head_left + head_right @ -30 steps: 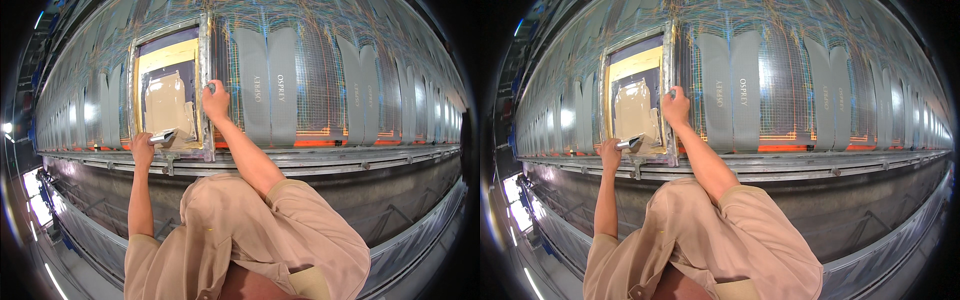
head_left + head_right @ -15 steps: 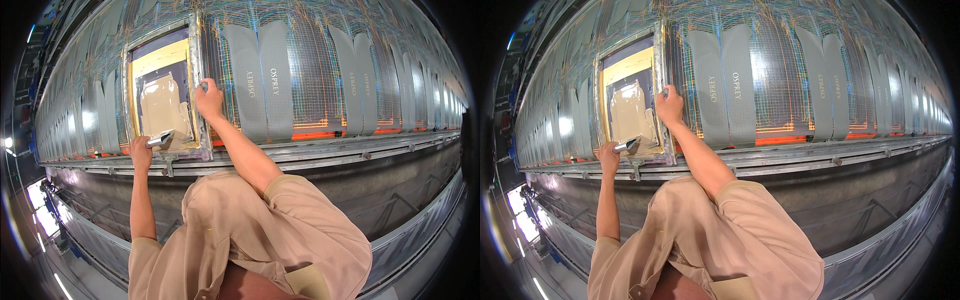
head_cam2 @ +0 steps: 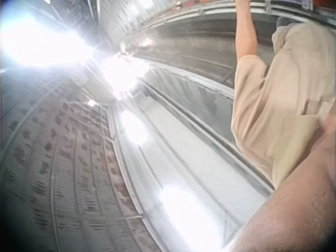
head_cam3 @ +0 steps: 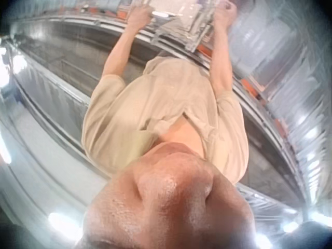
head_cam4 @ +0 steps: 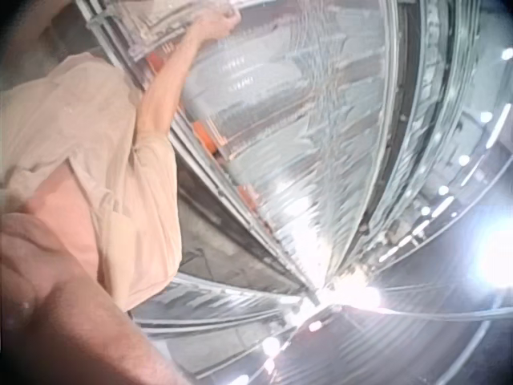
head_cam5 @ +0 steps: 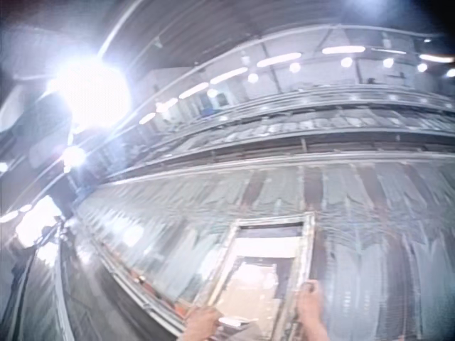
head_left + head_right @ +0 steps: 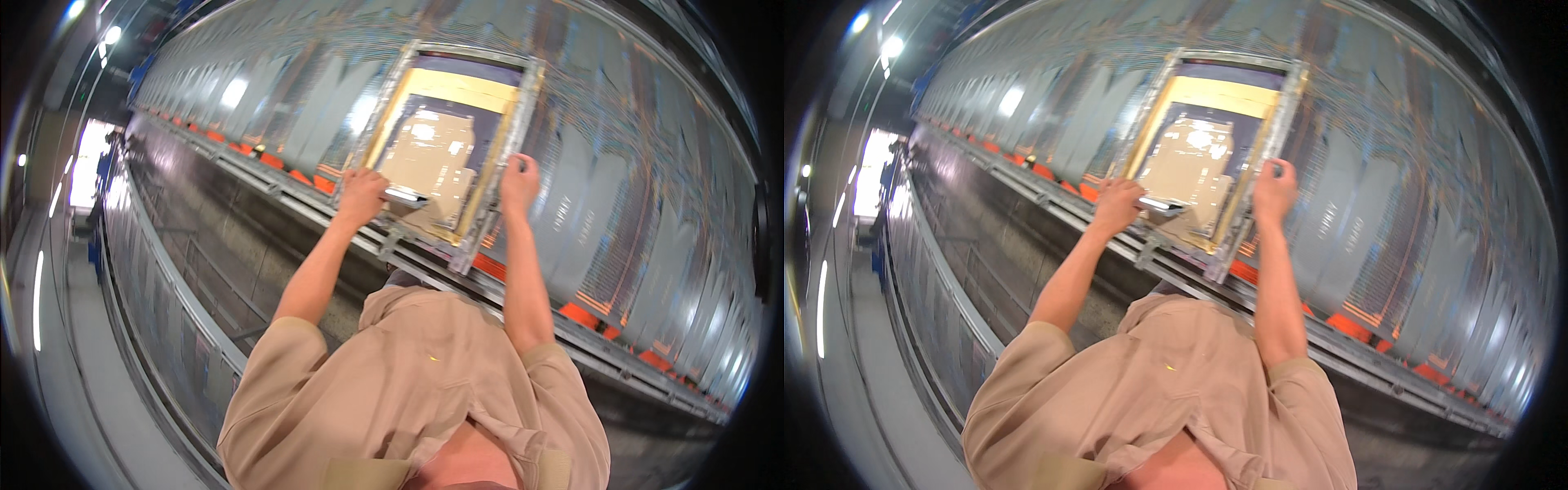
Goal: The person operates a manual screen printing press, repeatedly pulling a squeegee across a mesh screen to transfer ink onto a fabric item. The operator maintains a consistent rhythm, lifting the squeegee and repositioning it for the next stroke on the same print area.
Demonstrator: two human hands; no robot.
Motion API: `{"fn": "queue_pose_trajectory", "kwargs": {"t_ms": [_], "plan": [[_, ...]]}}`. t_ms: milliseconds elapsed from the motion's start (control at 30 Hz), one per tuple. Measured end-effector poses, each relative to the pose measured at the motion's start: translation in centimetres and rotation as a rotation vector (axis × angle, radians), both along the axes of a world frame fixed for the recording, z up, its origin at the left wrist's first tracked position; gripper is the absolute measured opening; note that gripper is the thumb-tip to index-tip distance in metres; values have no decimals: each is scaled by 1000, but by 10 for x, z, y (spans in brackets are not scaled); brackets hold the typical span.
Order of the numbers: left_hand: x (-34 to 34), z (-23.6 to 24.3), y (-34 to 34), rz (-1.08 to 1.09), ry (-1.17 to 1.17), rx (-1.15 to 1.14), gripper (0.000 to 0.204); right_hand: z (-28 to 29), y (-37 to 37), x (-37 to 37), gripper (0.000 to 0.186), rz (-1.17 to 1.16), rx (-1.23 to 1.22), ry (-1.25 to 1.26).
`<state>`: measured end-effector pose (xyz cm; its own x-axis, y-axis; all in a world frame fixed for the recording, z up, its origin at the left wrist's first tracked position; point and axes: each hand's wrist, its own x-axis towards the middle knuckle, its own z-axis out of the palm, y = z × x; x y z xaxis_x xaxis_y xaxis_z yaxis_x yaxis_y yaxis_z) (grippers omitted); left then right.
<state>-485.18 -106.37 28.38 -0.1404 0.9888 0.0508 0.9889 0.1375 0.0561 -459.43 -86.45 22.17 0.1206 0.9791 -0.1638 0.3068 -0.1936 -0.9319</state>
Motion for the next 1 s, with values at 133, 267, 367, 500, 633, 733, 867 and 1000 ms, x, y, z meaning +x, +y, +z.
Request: {"fn": "queue_pose_trajectory", "kwargs": {"t_ms": [133, 267, 367, 500, 633, 733, 867, 1000], "plan": [[-7, -20, -17, 15, -42, 24, 18, -10, 1, -12, 30, -16, -72, -25], [-16, -43, -9, -30, -54, 76, 16, -56, 4, -19, 28, -32, 78, 17], [-26, -53, -7, -68, -65, 25, 17, -83, -2, -21, 25, -43, 73, 13], [-39, -52, 4, -169, -83, -6, 19, -80, -10, -21, 24, -74, 21, 115], [-42, -49, 6, -258, -132, -22, 25, -85, -15, -19, 23, -124, 90, 82], [-46, -48, 10, -329, -184, -1, 27, -94, -12, -18, 23, -139, 94, 25], [-52, -44, 17, -404, -234, 27, 31, -87, -10, -18, 25, -138, 37, 7], [-61, -56, 18, -452, -228, -11, 36, -94, -7, -21, 26, -159, 64, -42]]}}
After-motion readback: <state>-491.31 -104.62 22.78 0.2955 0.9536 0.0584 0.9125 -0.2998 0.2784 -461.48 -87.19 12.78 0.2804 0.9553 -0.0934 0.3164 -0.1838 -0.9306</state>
